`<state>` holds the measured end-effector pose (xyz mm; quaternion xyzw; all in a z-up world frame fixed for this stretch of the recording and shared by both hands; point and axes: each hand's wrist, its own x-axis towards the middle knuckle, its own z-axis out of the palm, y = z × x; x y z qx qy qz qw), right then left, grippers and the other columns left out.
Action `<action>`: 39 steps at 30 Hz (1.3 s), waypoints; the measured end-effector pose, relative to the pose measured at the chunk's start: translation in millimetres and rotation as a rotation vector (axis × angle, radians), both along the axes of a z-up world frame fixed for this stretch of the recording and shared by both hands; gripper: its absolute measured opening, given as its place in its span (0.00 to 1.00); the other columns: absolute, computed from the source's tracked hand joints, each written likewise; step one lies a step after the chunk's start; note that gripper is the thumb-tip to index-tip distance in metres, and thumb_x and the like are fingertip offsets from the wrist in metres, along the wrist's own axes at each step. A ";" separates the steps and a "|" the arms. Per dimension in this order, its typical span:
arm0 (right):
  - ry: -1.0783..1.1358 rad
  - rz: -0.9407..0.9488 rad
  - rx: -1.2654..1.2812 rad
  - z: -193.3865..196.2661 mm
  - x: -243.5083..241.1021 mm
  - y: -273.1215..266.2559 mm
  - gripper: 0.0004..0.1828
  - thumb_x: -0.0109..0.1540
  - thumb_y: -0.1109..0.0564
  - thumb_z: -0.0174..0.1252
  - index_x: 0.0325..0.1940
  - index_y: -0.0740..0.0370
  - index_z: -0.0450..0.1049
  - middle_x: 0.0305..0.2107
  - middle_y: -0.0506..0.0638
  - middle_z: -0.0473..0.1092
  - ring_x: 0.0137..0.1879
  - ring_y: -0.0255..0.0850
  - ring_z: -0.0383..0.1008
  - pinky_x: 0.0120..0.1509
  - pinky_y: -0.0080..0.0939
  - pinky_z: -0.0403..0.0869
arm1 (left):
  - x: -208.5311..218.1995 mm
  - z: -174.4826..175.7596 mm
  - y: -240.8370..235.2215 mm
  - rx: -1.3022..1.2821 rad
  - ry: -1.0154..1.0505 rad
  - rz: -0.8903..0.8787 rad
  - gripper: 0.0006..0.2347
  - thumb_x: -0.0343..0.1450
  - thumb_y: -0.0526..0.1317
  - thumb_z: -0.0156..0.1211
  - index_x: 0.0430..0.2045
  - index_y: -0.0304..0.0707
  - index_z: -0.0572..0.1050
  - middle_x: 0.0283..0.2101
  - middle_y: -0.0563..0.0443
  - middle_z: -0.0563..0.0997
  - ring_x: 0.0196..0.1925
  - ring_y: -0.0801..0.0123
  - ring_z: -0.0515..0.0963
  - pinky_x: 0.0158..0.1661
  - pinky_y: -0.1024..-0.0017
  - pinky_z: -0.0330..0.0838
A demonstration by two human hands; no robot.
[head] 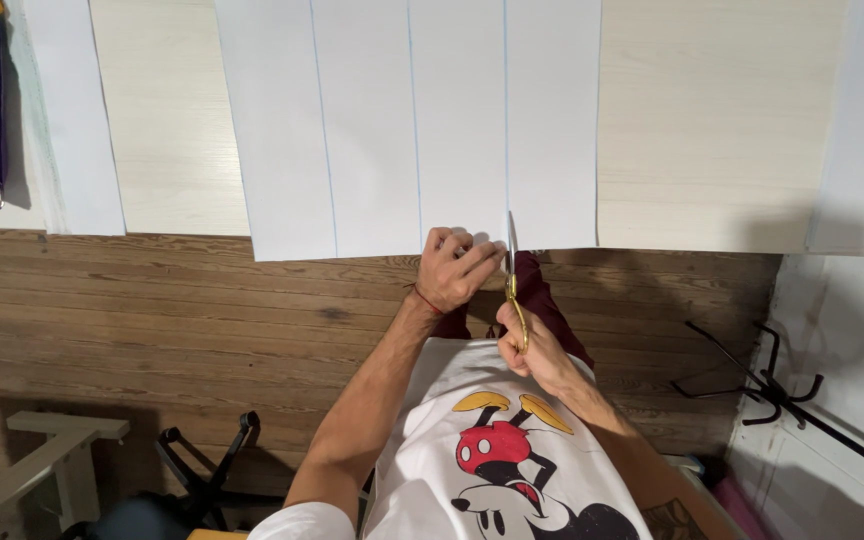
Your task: Cutting strips of paper along marked lines using scissors on a cutting table
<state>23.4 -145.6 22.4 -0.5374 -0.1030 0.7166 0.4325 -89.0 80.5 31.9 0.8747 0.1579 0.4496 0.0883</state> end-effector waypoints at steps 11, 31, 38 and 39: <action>0.003 -0.022 0.008 12.8 1.3 12.4 0.33 0.85 0.31 0.39 0.63 0.66 0.64 0.10 0.43 0.52 0.13 0.29 0.46 0.13 0.28 0.50 | -1.6 14.1 -9.5 -0.015 -0.001 0.005 0.14 0.88 0.44 0.56 0.35 0.49 0.86 0.43 0.57 0.85 0.44 0.60 0.74 0.51 0.61 0.71; 0.045 -0.078 0.013 24.1 9.0 32.6 0.34 0.85 0.29 0.38 0.63 0.65 0.63 0.11 0.42 0.49 0.15 0.29 0.42 0.16 0.28 0.47 | -14.2 -7.7 -17.7 -0.039 -0.012 -0.012 0.17 0.90 0.42 0.52 0.36 0.48 0.87 0.43 0.57 0.85 0.43 0.59 0.75 0.52 0.60 0.72; 0.030 -0.079 -0.003 38.1 5.0 47.8 0.32 0.84 0.30 0.42 0.61 0.65 0.64 0.10 0.42 0.49 0.14 0.28 0.44 0.14 0.27 0.48 | -16.7 -9.0 -18.8 -0.049 -0.011 -0.014 0.15 0.89 0.41 0.55 0.35 0.48 0.87 0.43 0.57 0.86 0.43 0.60 0.75 0.52 0.59 0.72; 0.036 -0.104 -0.017 37.3 4.3 47.8 0.32 0.84 0.29 0.41 0.59 0.64 0.64 0.10 0.41 0.49 0.14 0.28 0.44 0.13 0.27 0.48 | -17.1 -11.2 -19.9 -0.052 -0.011 -0.014 0.15 0.89 0.41 0.55 0.35 0.48 0.87 0.43 0.57 0.86 0.43 0.60 0.76 0.52 0.59 0.72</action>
